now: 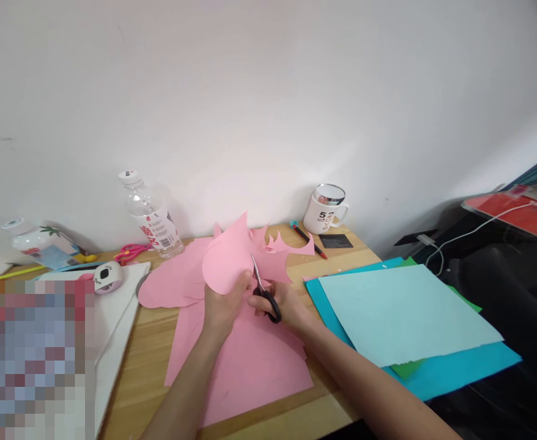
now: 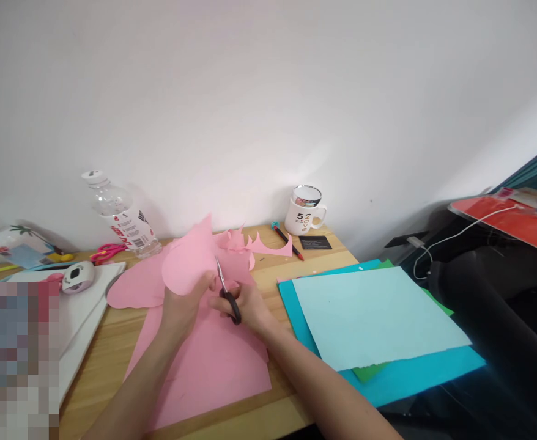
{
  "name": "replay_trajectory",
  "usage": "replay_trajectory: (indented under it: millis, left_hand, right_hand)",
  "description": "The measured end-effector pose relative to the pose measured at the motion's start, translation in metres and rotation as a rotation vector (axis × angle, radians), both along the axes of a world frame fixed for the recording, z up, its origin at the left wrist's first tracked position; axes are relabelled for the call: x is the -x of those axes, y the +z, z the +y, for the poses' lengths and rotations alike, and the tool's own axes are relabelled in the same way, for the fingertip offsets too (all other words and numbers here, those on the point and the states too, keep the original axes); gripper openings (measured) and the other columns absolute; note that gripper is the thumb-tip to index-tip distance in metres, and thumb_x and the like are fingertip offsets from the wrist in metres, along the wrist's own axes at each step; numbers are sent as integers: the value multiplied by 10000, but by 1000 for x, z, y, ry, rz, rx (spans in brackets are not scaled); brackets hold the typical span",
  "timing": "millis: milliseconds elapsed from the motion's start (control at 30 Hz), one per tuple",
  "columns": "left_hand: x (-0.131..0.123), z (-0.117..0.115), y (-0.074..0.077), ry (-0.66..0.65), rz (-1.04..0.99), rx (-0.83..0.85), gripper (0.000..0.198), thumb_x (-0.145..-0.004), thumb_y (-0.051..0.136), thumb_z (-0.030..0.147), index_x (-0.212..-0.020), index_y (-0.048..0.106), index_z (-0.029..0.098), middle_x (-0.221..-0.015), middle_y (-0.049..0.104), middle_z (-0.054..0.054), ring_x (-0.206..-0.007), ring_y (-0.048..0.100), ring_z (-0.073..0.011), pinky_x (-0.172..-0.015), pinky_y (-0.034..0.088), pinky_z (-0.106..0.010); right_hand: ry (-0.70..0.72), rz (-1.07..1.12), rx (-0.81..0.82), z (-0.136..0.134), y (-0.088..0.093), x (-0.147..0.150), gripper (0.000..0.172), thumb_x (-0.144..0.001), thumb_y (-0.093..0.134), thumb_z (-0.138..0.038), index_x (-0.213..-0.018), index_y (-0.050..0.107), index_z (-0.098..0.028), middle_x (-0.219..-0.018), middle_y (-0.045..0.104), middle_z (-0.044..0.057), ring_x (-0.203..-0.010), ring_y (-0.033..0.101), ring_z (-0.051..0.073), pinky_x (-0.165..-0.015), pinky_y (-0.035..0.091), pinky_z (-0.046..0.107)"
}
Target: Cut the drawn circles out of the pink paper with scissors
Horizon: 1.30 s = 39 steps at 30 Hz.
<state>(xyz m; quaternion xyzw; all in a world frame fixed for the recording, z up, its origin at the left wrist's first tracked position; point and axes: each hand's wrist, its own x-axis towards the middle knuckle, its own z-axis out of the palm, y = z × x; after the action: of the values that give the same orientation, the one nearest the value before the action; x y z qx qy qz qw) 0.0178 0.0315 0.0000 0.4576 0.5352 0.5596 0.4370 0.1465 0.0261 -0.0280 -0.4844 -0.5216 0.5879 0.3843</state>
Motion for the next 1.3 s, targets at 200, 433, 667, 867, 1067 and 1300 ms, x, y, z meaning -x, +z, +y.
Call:
replay_trajectory:
  millis: [200,433,667,867,1067,1300]
  left_hand:
    - [0,-1,-2,21,15,-31,261,-605,704,287,-812,673,132,-843,719,-74,-823,663,-230,-707,541,-316]
    - [-1,-2,0,24,33,5,296,-564,720,257,-834,683,141,-875,726,-69,-859,665,-243,-738,545,-328]
    - [0,0,-2,53,-5,7,225,-633,673,301,-733,674,100,-715,716,-84,-737,677,-240,-703,546,-345]
    - [0,0,-1,153,27,-25,288,-618,679,285,-844,668,107,-865,722,-95,-809,674,-238,-672,550,-308]
    - [1,-4,-2,57,68,-8,238,-645,658,310,-767,669,105,-826,720,-104,-851,667,-258,-722,542,-331]
    - [3,0,-9,-61,1,-21,354,-629,680,291,-940,653,122,-961,700,-100,-927,640,-253,-796,520,-358]
  right_hand:
    - [39,208,-55,3,-3,-1,432,-565,777,-343,-924,585,-197,-606,504,-40,-553,423,105,-508,323,232]
    - [25,189,-41,6,-9,-5,402,-579,779,-343,-913,615,-192,-640,523,-19,-604,452,130,-584,370,264]
    - [173,349,-33,6,-4,-5,442,-564,792,-339,-936,611,-182,-698,516,-18,-645,459,114,-628,391,257]
    - [217,425,80,3,-1,-6,420,-633,747,-397,-935,598,-146,-647,512,-18,-585,490,106,-675,418,313]
    - [248,291,-33,3,0,-7,331,-655,728,-397,-843,619,-148,-628,501,-21,-591,456,104,-573,349,251]
    - [136,232,-104,5,7,-8,349,-594,760,-400,-765,584,-152,-649,460,-37,-581,382,83,-534,299,221]
